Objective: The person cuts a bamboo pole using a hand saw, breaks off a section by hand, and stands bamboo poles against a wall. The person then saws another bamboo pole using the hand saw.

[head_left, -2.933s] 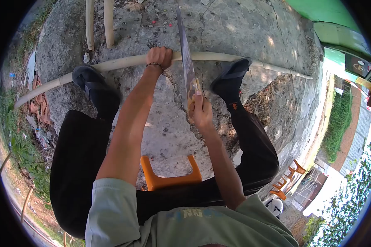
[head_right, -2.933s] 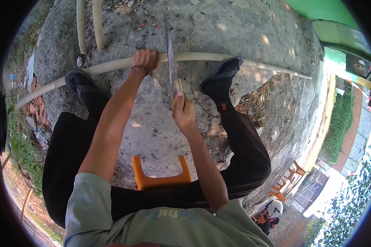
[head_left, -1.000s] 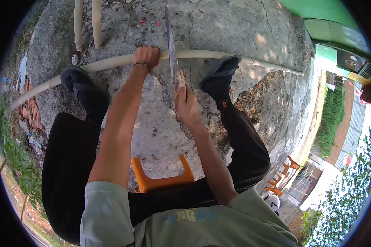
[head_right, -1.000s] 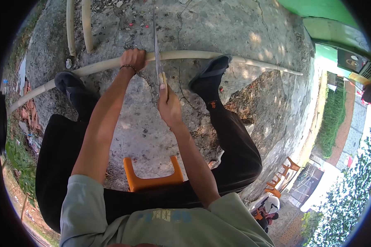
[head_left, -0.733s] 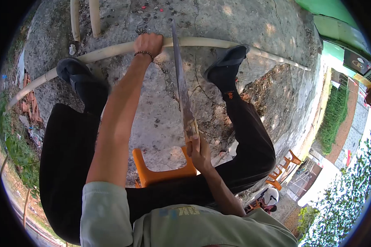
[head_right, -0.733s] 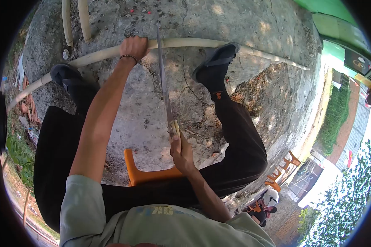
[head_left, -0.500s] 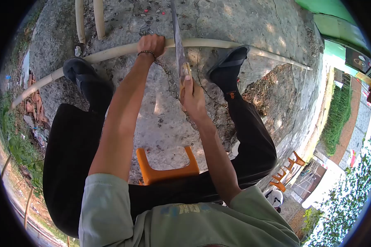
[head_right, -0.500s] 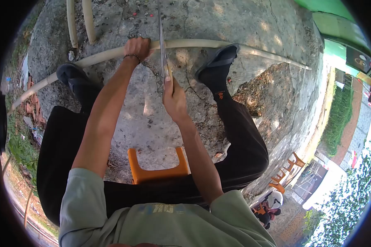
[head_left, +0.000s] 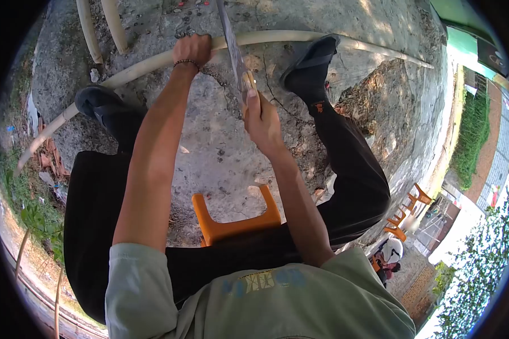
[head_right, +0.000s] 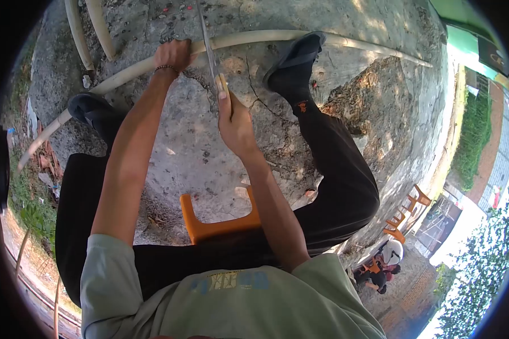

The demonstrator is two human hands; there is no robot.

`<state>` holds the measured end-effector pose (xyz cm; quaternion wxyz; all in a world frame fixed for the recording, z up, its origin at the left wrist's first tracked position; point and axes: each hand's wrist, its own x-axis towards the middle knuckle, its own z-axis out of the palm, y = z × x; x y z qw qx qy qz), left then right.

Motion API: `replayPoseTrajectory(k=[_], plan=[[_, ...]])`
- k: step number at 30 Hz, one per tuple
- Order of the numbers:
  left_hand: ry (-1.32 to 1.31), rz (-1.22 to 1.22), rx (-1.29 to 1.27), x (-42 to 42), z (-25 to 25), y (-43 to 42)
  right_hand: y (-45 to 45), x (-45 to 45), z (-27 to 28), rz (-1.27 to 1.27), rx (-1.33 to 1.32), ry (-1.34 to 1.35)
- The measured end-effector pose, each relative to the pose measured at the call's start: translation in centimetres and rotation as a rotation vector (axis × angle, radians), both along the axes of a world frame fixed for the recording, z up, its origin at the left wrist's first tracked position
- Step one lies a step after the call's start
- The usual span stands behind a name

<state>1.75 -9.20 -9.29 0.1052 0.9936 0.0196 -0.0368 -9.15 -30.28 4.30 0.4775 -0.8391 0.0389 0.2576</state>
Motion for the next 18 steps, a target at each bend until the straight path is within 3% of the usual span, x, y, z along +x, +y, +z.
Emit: replayPoseTrajectory(k=[3,9,13,15,18], plan=[[-0.030,-0.023,-0.005,0.8,-0.4,-0.1,-1.5,0.4,1.1,-0.025,-0.002,0.010],[0.076,0.034,0.014,-0.2,0.4,-0.5,-6.2,-12.0,6.6,-0.105,-0.009,0.263],[0.056,0.009,0.031,-0.2,0.5,-0.4,-2.5,-5.6,2.4,-0.032,-0.069,0.070],[0.004,0.008,0.051,0.1,-0.1,-0.3,0.6,0.3,-0.5,0.020,-0.021,-0.179],[-0.055,-0.003,0.071,0.1,-1.3,-0.3,0.3,-0.4,0.4,0.007,-0.045,-0.117]])
